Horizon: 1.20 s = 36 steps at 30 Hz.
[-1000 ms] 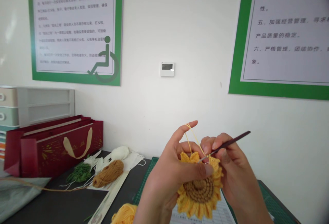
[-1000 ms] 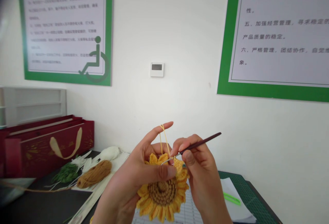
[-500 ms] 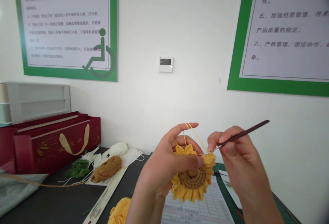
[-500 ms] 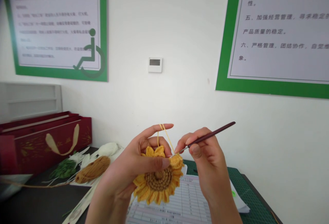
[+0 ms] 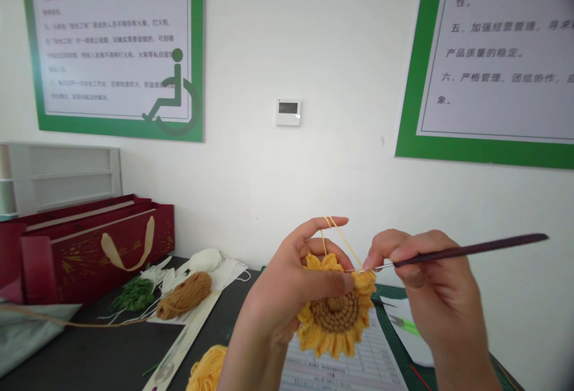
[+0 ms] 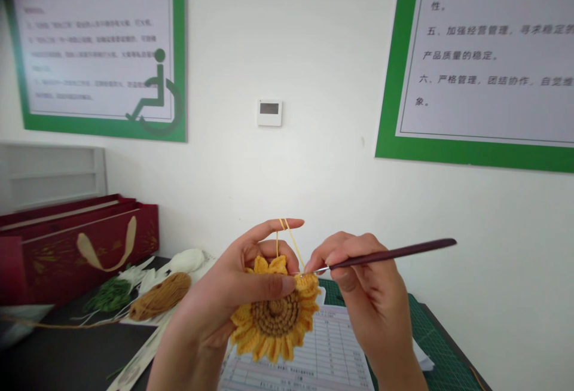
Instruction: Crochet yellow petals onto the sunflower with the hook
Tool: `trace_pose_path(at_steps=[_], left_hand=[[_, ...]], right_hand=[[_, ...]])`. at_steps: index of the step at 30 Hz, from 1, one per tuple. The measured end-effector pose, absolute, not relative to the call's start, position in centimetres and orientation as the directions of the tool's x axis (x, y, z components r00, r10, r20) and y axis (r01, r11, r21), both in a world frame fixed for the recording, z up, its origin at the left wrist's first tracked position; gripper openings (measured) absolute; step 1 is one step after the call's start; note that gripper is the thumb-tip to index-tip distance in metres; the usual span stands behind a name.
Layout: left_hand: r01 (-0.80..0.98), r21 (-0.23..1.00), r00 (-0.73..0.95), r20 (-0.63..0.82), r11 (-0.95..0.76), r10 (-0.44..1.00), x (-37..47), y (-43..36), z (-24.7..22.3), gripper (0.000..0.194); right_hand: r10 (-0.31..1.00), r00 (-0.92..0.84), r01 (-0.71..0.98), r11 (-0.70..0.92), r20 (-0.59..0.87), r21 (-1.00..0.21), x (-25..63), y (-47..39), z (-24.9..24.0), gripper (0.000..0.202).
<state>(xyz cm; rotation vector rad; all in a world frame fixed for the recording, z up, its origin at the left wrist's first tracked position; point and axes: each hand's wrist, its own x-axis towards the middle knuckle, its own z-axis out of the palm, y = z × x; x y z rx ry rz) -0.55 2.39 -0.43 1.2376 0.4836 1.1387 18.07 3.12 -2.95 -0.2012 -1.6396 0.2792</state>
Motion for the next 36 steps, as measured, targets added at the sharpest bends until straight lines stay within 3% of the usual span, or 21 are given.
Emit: trace_pose_path(at_steps=[4, 8, 13, 15, 17, 21, 23, 24, 27, 30, 33, 36], left_hand=[[-0.39, 0.913, 0.386, 0.285, -0.125, 0.877, -0.4, 2.0, -0.3, 0.074], [-0.365, 0.909, 0.325, 0.326, -0.2, 0.888, -0.2, 2.0, -0.7, 0.071], [-0.393, 0.888, 0.28, 0.361, -0.237, 0.89, 0.3, 1.5, -0.7, 0.071], [-0.419, 0.876, 0.229, 0.358, -0.24, 0.905, 0.6, 1.1, -0.4, 0.073], [-0.456, 0.854, 0.159, 0.355, -0.25, 0.921, 0.9, 0.7, -0.1, 0.078], [-0.588, 0.786, 0.119, 0.316, -0.19, 0.941, 1.3, 0.6, 0.2, 0.082], [-0.633, 0.764, 0.166, 0.289, -0.123, 0.943, 1.4, 0.9, 0.2, 0.08], [-0.637, 0.763, 0.181, 0.283, -0.107, 0.942, 1.4, 1.0, 0.1, 0.079], [-0.567, 0.799, 0.126, 0.327, -0.203, 0.937, 1.4, 1.2, -0.1, 0.076], [-0.372, 0.839, 0.019, 0.435, -0.397, 0.9, 1.6, 1.0, -0.2, 0.07], [-0.205, 0.855, -0.028, 0.481, -0.476, 0.876, 1.6, 0.8, -0.4, 0.06], [-0.209, 0.866, 0.014, 0.468, -0.455, 0.884, 1.3, 0.9, -0.3, 0.054]], right_hand=[[0.161, -0.118, 0.072, 0.986, 0.98, -0.153, 17.9, 2.6, -2.7, 0.018], [0.003, -0.293, 0.231, 0.971, 0.956, 0.068, 18.3, 2.1, -2.4, 0.032], [-0.061, -0.398, 0.419, 0.876, 0.916, 0.24, 18.3, 1.7, -2.4, 0.03], [-0.066, -0.335, 0.436, 0.873, 0.94, 0.217, 18.1, 2.0, -2.7, 0.034], [-0.032, -0.209, 0.408, 0.905, 0.977, 0.117, 17.9, 2.7, -3.2, 0.035], [0.09, 0.013, 0.166, 0.982, 0.996, -0.091, 16.8, 4.4, -4.4, 0.026], [0.054, 0.119, 0.096, 0.993, 0.991, -0.066, 16.2, 4.9, -4.8, 0.025], [0.0, 0.143, 0.145, 0.989, 0.99, -0.021, 16.0, 5.0, -5.0, 0.027], [-0.187, -0.035, 0.521, 0.835, 0.982, 0.177, 15.5, 4.7, -5.1, 0.037], [-0.247, -0.132, 0.667, 0.694, 0.96, 0.27, 15.4, 3.7, -4.8, 0.038], [-0.122, -0.088, 0.623, 0.768, 0.989, 0.15, 15.8, 2.8, -4.6, 0.03], [0.1, 0.109, 0.491, 0.859, 0.989, -0.141, 16.3, 2.4, -4.6, 0.015]])
